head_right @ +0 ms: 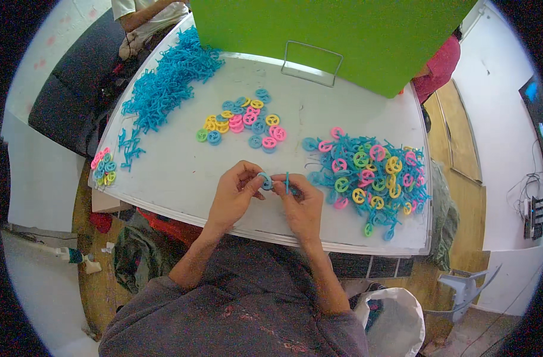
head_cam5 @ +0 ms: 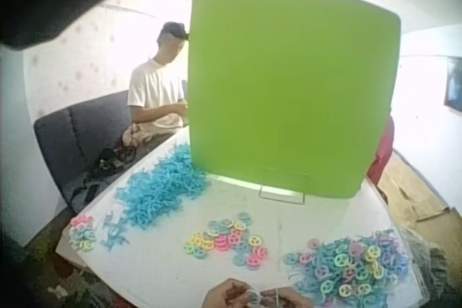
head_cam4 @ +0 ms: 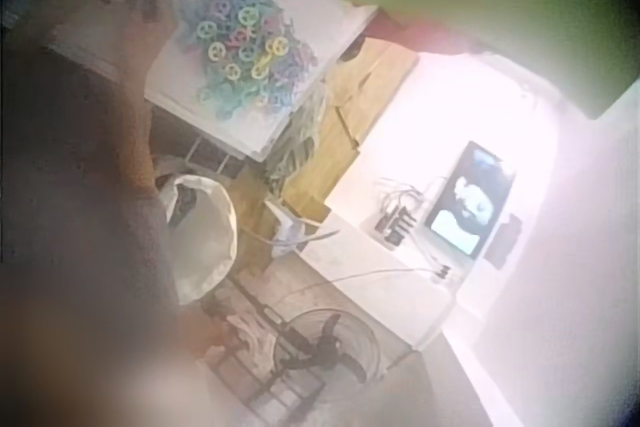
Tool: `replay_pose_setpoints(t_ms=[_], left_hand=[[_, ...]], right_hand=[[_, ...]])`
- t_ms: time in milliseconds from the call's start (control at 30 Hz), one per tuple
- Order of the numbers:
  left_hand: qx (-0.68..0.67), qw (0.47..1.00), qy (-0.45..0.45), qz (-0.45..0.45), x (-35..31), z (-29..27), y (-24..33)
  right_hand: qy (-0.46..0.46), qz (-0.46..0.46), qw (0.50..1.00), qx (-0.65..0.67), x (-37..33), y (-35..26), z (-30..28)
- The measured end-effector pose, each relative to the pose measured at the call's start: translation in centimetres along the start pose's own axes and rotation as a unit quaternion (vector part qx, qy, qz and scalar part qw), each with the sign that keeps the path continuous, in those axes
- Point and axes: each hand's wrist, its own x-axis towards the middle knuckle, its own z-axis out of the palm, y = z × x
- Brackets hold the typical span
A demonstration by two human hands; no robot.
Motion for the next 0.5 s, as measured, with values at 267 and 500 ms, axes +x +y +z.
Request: replay_pose_setpoints(t_ms=[267, 500], left_hand=[[-0.039, 0.997, -0.005, -0.068, -0.10, 0.17, 0.71], [0.026, 0.997, 0.048, -0.049, 0.01, 0.97, -0.17]], right_hand=[[0.024, -0.031, 0.996, -0.074, 0.18, 0.48, -0.45], [0.018, -0.013, 0.994, -0.107, -0.32, -0.03, 0.08]])
